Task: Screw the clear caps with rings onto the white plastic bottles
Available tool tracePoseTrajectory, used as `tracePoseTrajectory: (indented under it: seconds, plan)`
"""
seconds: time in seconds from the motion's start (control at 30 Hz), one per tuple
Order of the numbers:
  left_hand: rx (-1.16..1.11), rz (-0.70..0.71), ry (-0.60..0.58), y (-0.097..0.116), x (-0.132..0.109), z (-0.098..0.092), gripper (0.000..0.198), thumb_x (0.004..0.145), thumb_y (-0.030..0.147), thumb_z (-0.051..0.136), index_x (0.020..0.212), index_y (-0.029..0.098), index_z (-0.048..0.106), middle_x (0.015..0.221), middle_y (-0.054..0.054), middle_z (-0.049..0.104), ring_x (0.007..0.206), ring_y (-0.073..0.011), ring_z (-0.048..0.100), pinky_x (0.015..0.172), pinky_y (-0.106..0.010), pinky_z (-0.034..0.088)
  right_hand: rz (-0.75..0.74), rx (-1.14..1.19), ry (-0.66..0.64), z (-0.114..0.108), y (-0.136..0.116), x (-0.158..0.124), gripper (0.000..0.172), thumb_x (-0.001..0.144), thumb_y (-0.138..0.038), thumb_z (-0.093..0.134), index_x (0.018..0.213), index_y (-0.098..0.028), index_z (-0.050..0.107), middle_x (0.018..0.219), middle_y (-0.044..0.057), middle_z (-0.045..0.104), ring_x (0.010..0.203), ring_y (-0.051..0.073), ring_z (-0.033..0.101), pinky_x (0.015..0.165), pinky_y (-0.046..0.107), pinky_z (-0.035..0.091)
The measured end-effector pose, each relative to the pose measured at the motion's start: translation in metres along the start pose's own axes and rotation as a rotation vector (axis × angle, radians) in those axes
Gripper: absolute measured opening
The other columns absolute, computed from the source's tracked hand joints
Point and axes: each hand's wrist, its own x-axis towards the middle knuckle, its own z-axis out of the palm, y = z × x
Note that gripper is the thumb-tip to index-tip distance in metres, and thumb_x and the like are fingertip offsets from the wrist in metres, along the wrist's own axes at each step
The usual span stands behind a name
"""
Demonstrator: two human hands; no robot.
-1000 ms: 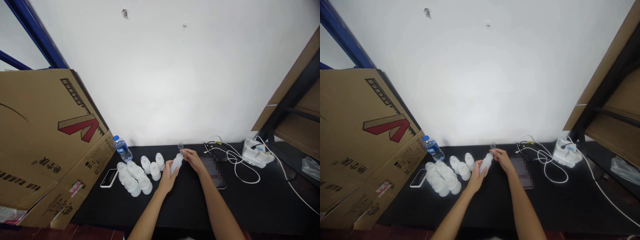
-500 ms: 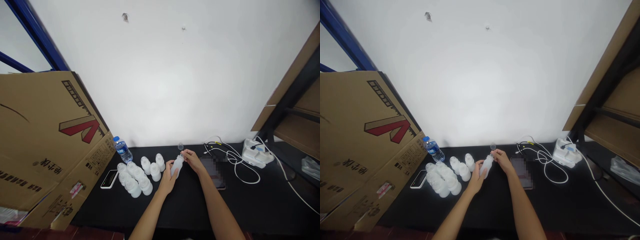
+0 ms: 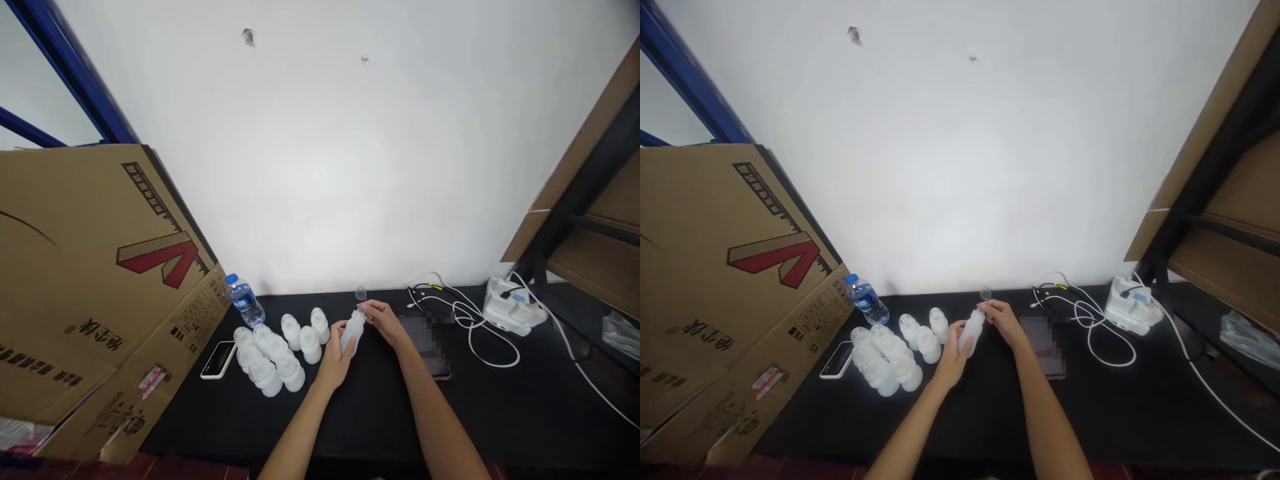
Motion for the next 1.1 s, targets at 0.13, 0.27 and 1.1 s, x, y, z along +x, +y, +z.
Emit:
tracePoseTrajectory:
  seconds: [0.13, 0.27, 1.1]
  plan:
    - [0.004, 0.003, 0.012, 0.001, 0.0, 0.001, 0.054, 0.105, 0.054, 0.061, 0.146, 0.021, 0.05, 0.11, -0.009, 0.071, 0.097, -0.0269, 0.068, 0.094, -0.042, 0.049, -0.014, 0.011, 0.024, 0.001, 0.002, 0.0, 0.043, 0.08, -0.054, 0.092, 0.067, -0.021, 0.067, 0.061, -0.005, 0.05, 0.06, 0.012, 0.035, 0.06, 0.03, 0.027]
    - [-0.005, -0.005, 0.037, 0.004, -0.001, 0.001, 0.053, 0.103, 0.054, 0.065, 0.144, 0.022, 0.054, 0.109, -0.009, 0.071, 0.094, -0.0263, 0.067, 0.091, -0.041, 0.049, -0.011, 0.014, 0.049, 0.002, 0.002, 0.002, 0.042, 0.078, -0.053, 0.094, 0.071, -0.022, 0.068, 0.059, -0.007, 0.048, 0.058, 0.011, 0.032, 0.059, 0.03, 0.025]
    - [-1.135, -0.545, -0.162, 0.004, 0.007, -0.006, 0.037, 0.099, 0.045, 0.071, 0.112, 0.01, 0.071, 0.093, -0.015, 0.079, 0.065, -0.0152, 0.066, 0.059, -0.026, 0.053, 0.049, 0.22, -0.186, 0.016, -0.009, -0.009, 0.031, 0.086, -0.05, 0.092, 0.099, -0.023, 0.083, 0.084, 0.002, 0.065, 0.073, 0.015, 0.05, 0.067, 0.03, 0.037]
